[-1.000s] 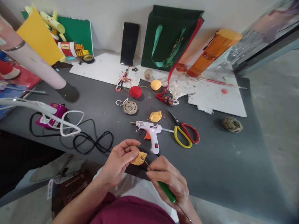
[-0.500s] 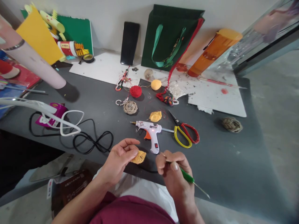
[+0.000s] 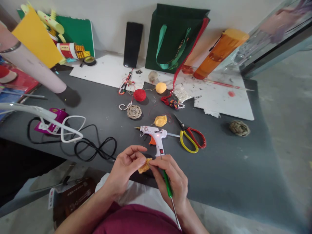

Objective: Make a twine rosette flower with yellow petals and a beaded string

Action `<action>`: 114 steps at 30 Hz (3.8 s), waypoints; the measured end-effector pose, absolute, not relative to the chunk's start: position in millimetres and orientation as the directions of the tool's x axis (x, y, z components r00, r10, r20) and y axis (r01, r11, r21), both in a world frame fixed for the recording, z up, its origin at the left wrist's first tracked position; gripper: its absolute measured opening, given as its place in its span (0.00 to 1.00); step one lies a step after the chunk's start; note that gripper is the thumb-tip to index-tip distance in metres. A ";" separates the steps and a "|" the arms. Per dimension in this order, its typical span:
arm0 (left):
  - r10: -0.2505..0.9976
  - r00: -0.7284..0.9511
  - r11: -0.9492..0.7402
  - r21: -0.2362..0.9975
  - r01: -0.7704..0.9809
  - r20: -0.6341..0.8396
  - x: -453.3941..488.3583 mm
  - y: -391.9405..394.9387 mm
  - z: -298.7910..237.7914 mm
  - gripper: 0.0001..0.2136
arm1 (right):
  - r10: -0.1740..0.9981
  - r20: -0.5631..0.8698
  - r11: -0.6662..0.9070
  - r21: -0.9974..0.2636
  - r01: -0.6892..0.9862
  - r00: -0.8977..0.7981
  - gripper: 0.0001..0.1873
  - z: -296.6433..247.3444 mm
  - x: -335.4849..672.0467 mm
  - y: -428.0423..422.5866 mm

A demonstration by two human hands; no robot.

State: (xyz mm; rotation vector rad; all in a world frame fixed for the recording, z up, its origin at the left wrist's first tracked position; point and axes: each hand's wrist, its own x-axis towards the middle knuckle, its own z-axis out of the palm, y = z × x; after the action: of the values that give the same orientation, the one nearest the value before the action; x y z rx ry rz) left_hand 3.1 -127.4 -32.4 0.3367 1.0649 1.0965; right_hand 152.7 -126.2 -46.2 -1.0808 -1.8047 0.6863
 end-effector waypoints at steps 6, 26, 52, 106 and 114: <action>0.843 0.036 0.465 0.694 -0.551 -0.537 5.4 -126.6 -33.2 0.17 | 0.823 0.514 0.567 -0.718 0.404 -0.243 0.12 -52.4 155.9 -126.7; 0.835 -0.035 0.424 0.682 -0.596 -0.549 10.1 -128.1 -30.9 0.17 | 0.921 0.360 0.389 -0.849 0.357 -0.146 0.06 -49.3 156.0 -130.3; 0.912 0.153 0.405 0.781 -0.475 -0.380 8.4 -139.4 -21.2 0.16 | 1.000 -0.020 -0.022 -0.995 -0.098 -0.024 0.10 -29.0 144.5 -123.0; 0.922 -0.007 0.352 0.847 -0.397 -0.387 -34.5 -30.6 -10.4 0.18 | 0.966 -0.199 -0.217 -0.971 -0.098 -0.165 0.11 -24.5 118.7 -8.1; 0.902 -0.041 0.375 0.828 -0.417 -0.429 -45.9 -24.7 -14.9 0.20 | 0.966 -0.239 -0.245 -0.968 -0.057 -0.094 0.10 -28.7 112.7 -0.9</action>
State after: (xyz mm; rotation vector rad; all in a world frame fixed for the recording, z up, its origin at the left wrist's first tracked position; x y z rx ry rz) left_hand -45.9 -24.7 -14.9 0.5367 1.1663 1.1501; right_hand 112.7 -0.9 -28.7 -1.2924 -1.0954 1.4853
